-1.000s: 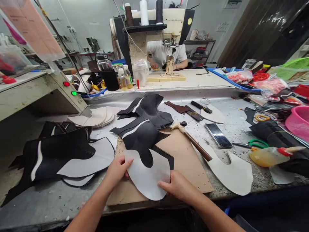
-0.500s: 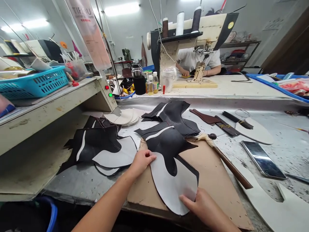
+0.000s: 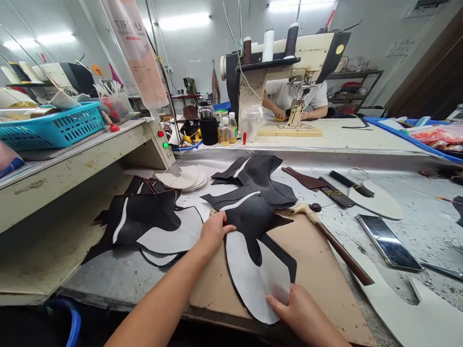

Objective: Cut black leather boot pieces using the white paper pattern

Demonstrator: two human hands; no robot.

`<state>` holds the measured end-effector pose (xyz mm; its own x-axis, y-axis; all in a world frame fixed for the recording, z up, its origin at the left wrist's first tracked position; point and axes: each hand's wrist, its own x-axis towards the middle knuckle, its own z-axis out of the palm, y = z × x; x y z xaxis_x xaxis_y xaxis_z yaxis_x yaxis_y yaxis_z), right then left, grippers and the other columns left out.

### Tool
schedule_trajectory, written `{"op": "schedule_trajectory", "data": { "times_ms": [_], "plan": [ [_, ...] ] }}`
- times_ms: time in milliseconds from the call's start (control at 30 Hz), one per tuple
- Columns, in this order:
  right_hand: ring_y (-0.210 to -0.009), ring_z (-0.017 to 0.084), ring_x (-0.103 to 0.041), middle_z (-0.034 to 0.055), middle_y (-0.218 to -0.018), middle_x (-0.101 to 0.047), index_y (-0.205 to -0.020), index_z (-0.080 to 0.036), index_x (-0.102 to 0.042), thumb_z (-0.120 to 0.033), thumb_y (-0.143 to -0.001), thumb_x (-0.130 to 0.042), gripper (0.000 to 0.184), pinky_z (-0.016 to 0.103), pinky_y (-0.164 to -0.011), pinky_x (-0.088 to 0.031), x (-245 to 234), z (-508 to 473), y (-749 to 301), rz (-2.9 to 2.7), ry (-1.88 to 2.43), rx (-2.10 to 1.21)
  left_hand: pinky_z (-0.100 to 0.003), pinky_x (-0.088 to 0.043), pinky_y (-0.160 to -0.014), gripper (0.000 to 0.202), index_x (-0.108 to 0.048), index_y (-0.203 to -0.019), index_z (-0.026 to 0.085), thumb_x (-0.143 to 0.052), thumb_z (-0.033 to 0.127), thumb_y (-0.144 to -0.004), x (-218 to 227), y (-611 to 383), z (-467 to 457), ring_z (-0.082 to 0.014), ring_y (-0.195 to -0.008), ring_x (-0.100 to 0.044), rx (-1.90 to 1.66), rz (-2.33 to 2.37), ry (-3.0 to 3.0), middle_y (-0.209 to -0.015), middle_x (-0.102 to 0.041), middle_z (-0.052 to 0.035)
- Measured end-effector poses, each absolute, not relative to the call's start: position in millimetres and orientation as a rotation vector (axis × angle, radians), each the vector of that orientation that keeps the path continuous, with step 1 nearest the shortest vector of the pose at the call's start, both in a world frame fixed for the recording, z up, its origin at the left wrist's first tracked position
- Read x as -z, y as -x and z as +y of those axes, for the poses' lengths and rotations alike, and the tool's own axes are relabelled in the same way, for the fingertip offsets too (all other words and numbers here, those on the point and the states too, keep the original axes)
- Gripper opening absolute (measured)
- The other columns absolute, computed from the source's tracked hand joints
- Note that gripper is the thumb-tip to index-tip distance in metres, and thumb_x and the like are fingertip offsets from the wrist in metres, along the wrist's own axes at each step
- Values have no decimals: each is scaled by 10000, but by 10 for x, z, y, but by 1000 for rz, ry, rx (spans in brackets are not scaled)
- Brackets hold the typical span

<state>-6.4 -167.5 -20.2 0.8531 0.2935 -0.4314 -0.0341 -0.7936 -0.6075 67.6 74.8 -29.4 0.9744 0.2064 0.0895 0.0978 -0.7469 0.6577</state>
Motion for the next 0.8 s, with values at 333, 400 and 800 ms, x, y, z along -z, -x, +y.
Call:
{"op": "schedule_trajectory", "data": {
  "times_ms": [333,400,800],
  "plan": [
    [-697,243,-651,69,-779,-699,-851,-137,-633,-267,-740,-575,180,267,-575,-457,235,-1749,-40,-236,2181,-639,-344,-518,-855,272,-600,-1033,175,-441,69,-839,653,345,-66,-201,-962,-601,-547,-481,-2549,-1029,-646,-69],
    [-553,191,-604,19,-676,-640,-885,-156,-574,-345,-784,-548,216,248,-473,-425,204,-1849,-140,-152,2123,-599,-382,-529,-862,348,-580,-1110,164,-398,44,-838,744,428,-98,-226,-1002,-605,-697,-563,-2612,-1085,-652,-89],
    [-606,164,-498,0,-577,-516,-575,-195,-421,-114,-758,-538,232,264,-568,-263,71,-1912,-420,-10,2447,-239,-447,-497,-941,448,-506,-1269,158,-462,150,-823,693,97,-278,-287,-1165,-549,-507,-822,-2746,-1284,-575,-127]
  ]
}}
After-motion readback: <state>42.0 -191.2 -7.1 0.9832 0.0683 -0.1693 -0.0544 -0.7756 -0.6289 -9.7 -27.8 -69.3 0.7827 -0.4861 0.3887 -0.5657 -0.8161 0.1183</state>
